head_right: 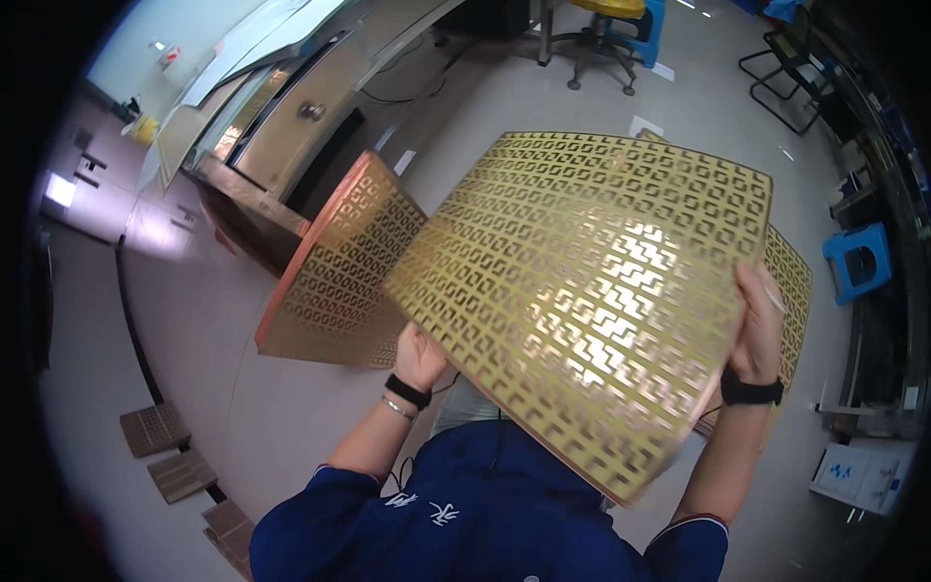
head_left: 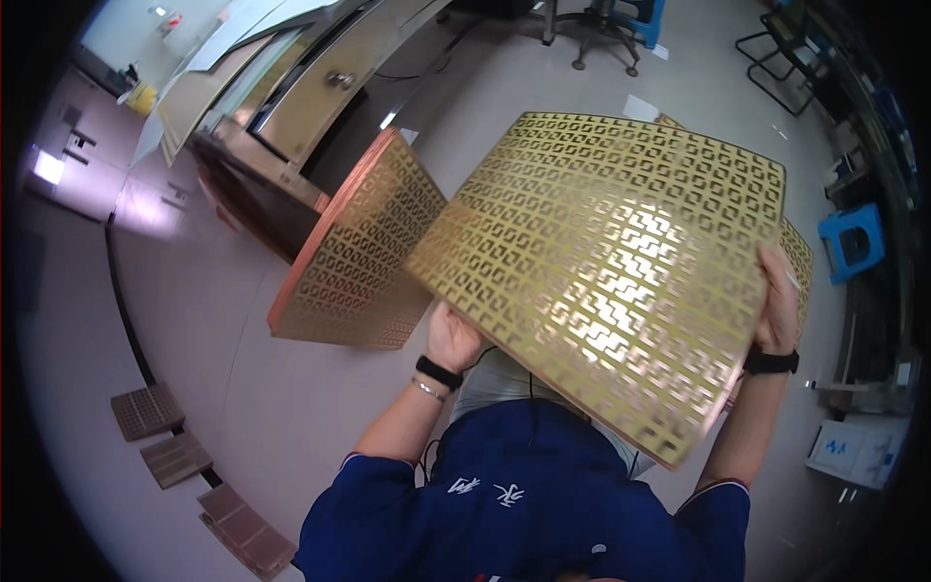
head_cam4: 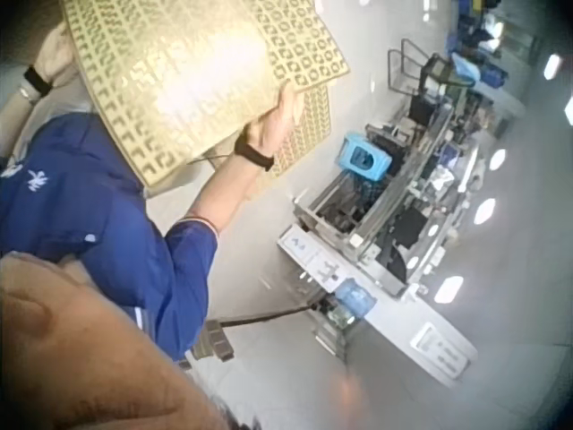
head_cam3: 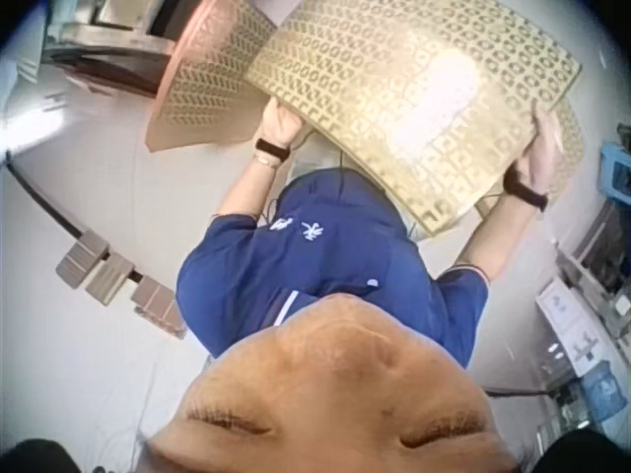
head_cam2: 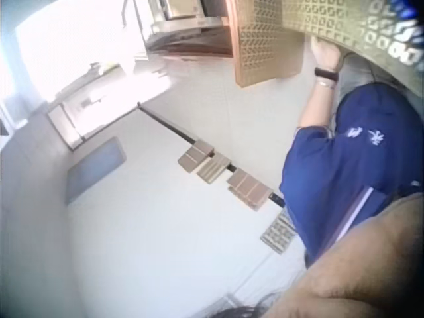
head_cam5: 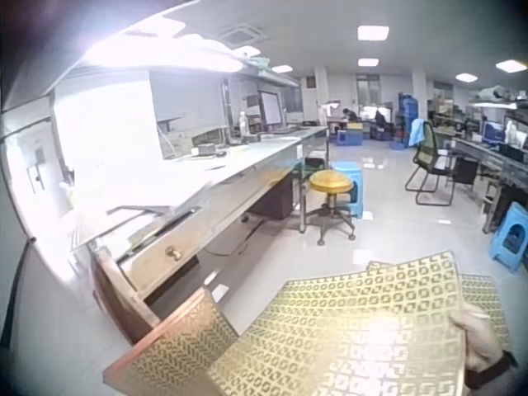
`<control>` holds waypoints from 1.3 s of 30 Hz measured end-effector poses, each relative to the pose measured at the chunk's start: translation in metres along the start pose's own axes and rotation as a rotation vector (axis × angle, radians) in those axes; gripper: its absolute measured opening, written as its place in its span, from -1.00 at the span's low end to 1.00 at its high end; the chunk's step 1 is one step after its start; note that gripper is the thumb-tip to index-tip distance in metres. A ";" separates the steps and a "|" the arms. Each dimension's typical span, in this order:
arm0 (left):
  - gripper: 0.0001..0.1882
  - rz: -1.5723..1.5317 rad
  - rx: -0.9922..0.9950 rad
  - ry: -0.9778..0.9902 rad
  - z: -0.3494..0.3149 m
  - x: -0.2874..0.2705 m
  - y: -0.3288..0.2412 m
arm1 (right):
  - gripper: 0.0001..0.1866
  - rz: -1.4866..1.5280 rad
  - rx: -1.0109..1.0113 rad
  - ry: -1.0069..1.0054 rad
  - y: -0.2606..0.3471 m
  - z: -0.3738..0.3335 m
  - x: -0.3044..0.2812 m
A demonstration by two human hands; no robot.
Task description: Inspecting and marking patterned gold sheets in a workshop environment.
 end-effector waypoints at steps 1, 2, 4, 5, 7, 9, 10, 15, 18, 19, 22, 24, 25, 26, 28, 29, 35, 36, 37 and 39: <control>-0.47 -0.182 -0.052 0.081 -0.016 0.000 0.004 | -0.66 -0.043 0.009 0.021 -0.018 0.005 0.018; -0.48 -0.135 -0.091 0.030 -0.030 -0.001 0.004 | -0.68 -0.094 0.018 0.043 -0.036 0.010 0.035; -0.49 -0.147 -0.053 0.042 -0.039 -0.014 -0.002 | -0.74 -0.111 0.034 0.129 -0.068 0.027 0.075; -0.50 -0.153 -0.022 0.046 -0.050 -0.022 -0.006 | -0.75 -0.136 0.054 0.167 -0.087 0.028 0.094; -0.53 -0.102 0.043 -0.077 -0.058 -0.037 -0.012 | -0.76 -0.224 0.143 0.192 -0.116 0.023 0.119; -0.55 -0.049 0.100 -0.203 -0.065 -0.059 -0.017 | -0.76 -0.316 0.176 0.251 -0.158 0.020 0.134; -0.58 -0.019 0.066 -0.375 -0.073 -0.076 -0.019 | -0.76 -0.376 0.265 0.259 -0.169 0.011 0.143; -0.67 -0.038 0.025 -0.609 -0.117 -0.147 -0.037 | -0.69 -0.364 0.413 0.335 -0.231 -0.020 0.180; -0.69 0.291 0.197 -0.146 -0.162 -0.238 -0.082 | -0.58 -0.359 0.502 0.407 -0.235 -0.043 0.207; -0.69 0.286 0.170 -0.144 -0.165 -0.238 -0.087 | -0.52 -0.320 0.522 0.451 -0.228 -0.048 0.211; -0.67 -0.126 0.482 -0.295 -0.162 -0.211 -0.113 | -0.46 -0.325 0.444 0.711 -0.209 -0.040 0.201; -0.61 -0.314 0.502 -0.521 -0.170 -0.199 -0.143 | -0.48 -0.305 0.423 0.725 -0.180 -0.038 0.195; -0.55 -0.399 0.451 -0.461 -0.173 -0.199 -0.155 | -0.49 -0.280 0.406 0.766 -0.164 -0.038 0.192; -0.55 -0.396 0.417 -0.469 -0.165 -0.189 -0.159 | -0.52 -0.282 0.367 0.760 -0.150 -0.036 0.183; -0.46 -0.528 0.599 -0.460 -0.150 -0.159 -0.168 | -0.54 -0.310 0.315 0.698 -0.119 -0.030 0.163; -0.46 -0.524 0.588 -0.469 -0.143 -0.159 -0.173 | -0.55 -0.329 0.265 0.666 -0.104 -0.028 0.152; -0.53 0.165 0.507 -0.844 -0.060 -0.139 -0.148 | -0.61 -0.643 -0.147 0.083 -0.041 -0.022 0.029; -0.54 0.241 0.415 -0.807 -0.036 -0.130 -0.132 | -0.61 -0.797 -0.205 -0.030 -0.033 -0.027 0.002; -0.56 0.320 0.324 -0.767 -0.011 -0.117 -0.113 | -0.61 -0.946 -0.263 -0.145 -0.028 -0.034 -0.029; -0.57 0.686 0.144 -0.650 0.029 -0.056 -0.064 | -0.60 -1.328 -0.394 -0.271 -0.026 -0.054 -0.104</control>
Point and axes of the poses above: each hand's wrist, its own z-axis towards the middle knuckle, its own x-axis out of the palm, y = z × x, the point moved 3 cm from there along z, towards the middle knuckle, and after that the axes turned 11 degrees about -x, right-handed, at the moved point
